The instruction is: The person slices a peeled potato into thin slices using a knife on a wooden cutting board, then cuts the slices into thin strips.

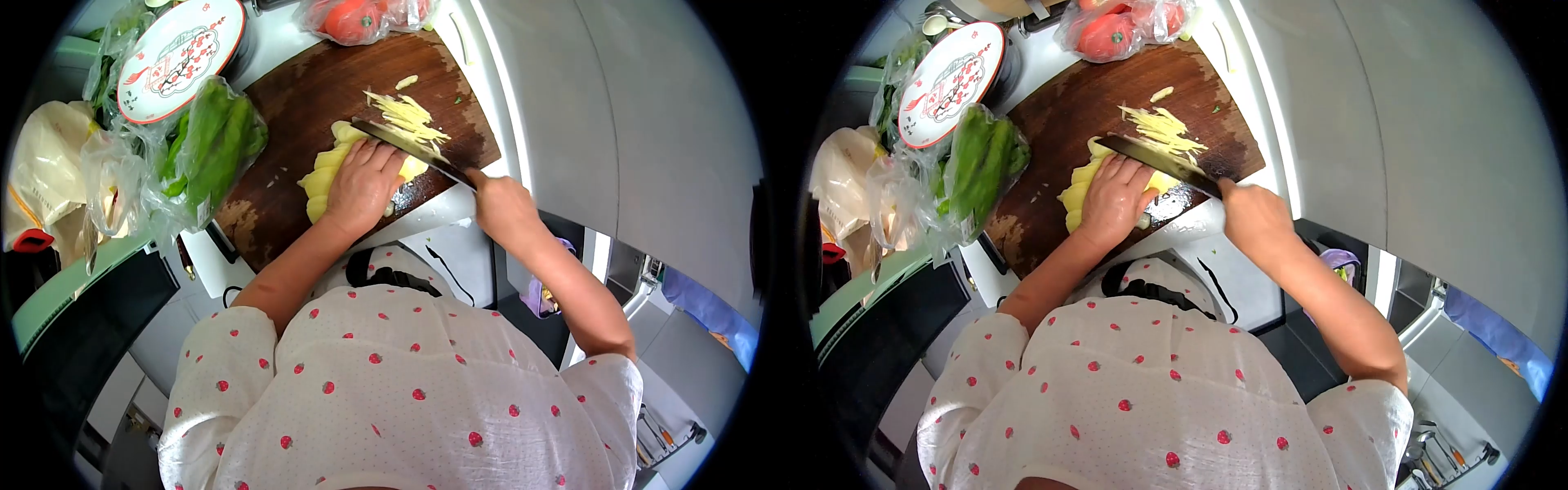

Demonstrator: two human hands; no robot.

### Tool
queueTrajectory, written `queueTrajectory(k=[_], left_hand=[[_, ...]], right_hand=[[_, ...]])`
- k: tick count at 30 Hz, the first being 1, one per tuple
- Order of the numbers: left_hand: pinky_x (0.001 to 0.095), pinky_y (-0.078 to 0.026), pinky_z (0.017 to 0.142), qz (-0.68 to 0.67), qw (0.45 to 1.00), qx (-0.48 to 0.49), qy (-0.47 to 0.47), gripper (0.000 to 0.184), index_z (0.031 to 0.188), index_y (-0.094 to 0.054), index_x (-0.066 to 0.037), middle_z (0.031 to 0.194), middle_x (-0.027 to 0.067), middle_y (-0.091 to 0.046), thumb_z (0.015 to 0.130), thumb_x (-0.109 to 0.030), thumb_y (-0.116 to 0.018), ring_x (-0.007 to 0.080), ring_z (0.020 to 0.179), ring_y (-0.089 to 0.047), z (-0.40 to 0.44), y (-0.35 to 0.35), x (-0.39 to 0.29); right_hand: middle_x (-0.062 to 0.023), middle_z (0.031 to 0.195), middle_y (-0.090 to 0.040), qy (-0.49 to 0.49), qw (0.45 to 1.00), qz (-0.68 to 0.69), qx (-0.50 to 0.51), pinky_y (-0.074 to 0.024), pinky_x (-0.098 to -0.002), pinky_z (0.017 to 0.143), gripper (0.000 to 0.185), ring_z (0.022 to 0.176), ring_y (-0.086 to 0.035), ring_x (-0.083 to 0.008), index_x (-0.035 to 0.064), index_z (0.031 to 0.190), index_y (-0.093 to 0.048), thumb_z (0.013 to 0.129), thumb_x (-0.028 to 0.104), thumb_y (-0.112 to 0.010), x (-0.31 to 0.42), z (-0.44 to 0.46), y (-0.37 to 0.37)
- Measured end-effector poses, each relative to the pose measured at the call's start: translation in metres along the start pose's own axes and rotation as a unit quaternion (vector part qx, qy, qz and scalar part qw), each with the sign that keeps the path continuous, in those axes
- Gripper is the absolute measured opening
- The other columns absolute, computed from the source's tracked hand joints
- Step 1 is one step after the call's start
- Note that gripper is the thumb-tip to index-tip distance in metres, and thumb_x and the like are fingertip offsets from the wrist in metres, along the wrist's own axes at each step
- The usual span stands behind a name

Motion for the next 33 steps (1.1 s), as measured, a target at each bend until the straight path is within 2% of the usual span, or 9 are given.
queueTrajectory(k=[2,7,9,13,16,22,26,30,33], left_hand=[[0.0418,-0.037,0.102,-0.005,1.000,0.013,0.006,0.041,0.110,-0.060,-0.004,0.113,0.0106,-0.057,0.073,-0.015,-0.069,0.0281,0.111,-0.051,0.000,-0.002,0.000],[0.0428,-0.039,0.097,-0.036,0.998,-0.041,-0.015,0.037,0.105,-0.061,-0.002,0.107,0.0119,-0.057,0.071,-0.014,-0.071,0.0320,0.106,-0.052,0.000,0.001,-0.002],[0.0425,-0.040,0.096,-0.046,0.998,-0.044,-0.013,0.038,0.105,-0.060,-0.001,0.107,0.0122,-0.057,0.071,-0.013,-0.071,0.0323,0.106,-0.052,-0.001,0.003,-0.001],[0.0414,-0.036,0.103,-0.024,1.000,-0.003,0.012,0.040,0.110,-0.059,-0.002,0.115,0.0110,-0.056,0.073,-0.013,-0.069,0.0287,0.111,-0.051,-0.002,0.000,0.000],[0.0414,-0.036,0.103,-0.012,1.000,0.000,0.016,0.041,0.111,-0.059,-0.002,0.115,0.0112,-0.056,0.073,-0.014,-0.069,0.0291,0.112,-0.051,-0.002,-0.002,0.001],[0.0434,-0.040,0.097,-0.038,0.999,-0.034,-0.004,0.040,0.108,-0.060,-0.002,0.108,0.0129,-0.057,0.071,-0.014,-0.071,0.0336,0.106,-0.052,-0.003,-0.002,0.000],[0.0421,-0.039,0.099,-0.042,0.999,-0.034,-0.003,0.041,0.110,-0.060,-0.003,0.110,0.0125,-0.057,0.071,-0.013,-0.071,0.0318,0.108,-0.052,-0.003,0.000,0.002],[0.0407,-0.037,0.103,-0.032,0.999,-0.018,0.007,0.041,0.111,-0.059,-0.001,0.113,0.0119,-0.057,0.073,-0.012,-0.070,0.0288,0.110,-0.051,-0.002,0.000,0.000],[0.0407,-0.037,0.103,-0.031,0.999,-0.014,0.011,0.042,0.112,-0.059,-0.001,0.113,0.0118,-0.057,0.073,-0.012,-0.069,0.0289,0.110,-0.051,-0.002,0.000,0.002]], right_hand=[[-0.0212,0.075,-0.065,-0.004,1.000,0.003,-0.012,-0.0521,-0.0461,0.066,0.025,0.076,-0.065,-0.0370,0.0051,0.101,-0.059,0.078,0.001,-0.050,0.008,0.026,-0.012],[-0.0231,0.074,-0.064,-0.007,0.994,0.076,-0.078,-0.0521,-0.0459,0.068,0.032,0.072,-0.064,-0.0384,0.0064,0.109,-0.063,0.079,0.003,-0.052,0.004,0.020,-0.014],[-0.0234,0.074,-0.064,0.003,0.994,0.077,-0.076,-0.0520,-0.0460,0.068,0.032,0.072,-0.064,-0.0385,0.0059,0.109,-0.063,0.079,0.002,-0.052,0.004,0.008,-0.004],[-0.0238,0.074,-0.064,0.007,0.999,0.021,-0.024,-0.0518,-0.0464,0.068,0.032,0.074,-0.064,-0.0386,0.0053,0.107,-0.063,0.078,0.001,-0.051,0.002,-0.016,0.012],[-0.0241,0.076,-0.064,-0.017,1.000,-0.002,0.010,-0.0519,-0.0462,0.069,0.030,0.076,-0.064,-0.0380,0.0048,0.105,-0.063,0.078,0.001,-0.052,0.004,-0.001,-0.002],[-0.0242,0.077,-0.064,0.003,0.995,0.071,-0.073,-0.0520,-0.0459,0.069,0.025,0.077,-0.064,-0.0382,0.0047,0.102,-0.064,0.080,0.004,-0.052,0.012,0.031,-0.016],[-0.0246,0.077,-0.064,0.004,0.994,0.084,-0.063,-0.0512,-0.0469,0.069,0.025,0.075,-0.064,-0.0393,0.0043,0.102,-0.064,0.080,0.004,-0.051,0.009,0.012,0.006],[-0.0236,0.077,-0.064,-0.021,0.999,0.013,0.028,-0.0512,-0.0468,0.069,0.025,0.077,-0.064,-0.0387,0.0036,0.099,-0.063,0.078,0.000,-0.050,0.006,-0.011,0.012],[-0.0222,0.078,-0.065,0.002,1.000,0.023,-0.004,-0.0514,-0.0467,0.070,0.024,0.078,-0.065,-0.0378,0.0043,0.098,-0.062,0.077,-0.001,-0.051,0.008,0.018,-0.008]])
Point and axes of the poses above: each hand's wrist, its own z-axis towards the middle knuckle, its own y-axis out of the back of the hand, x = y × z, the point moved 4 cm from there along z, towards the middle knuckle
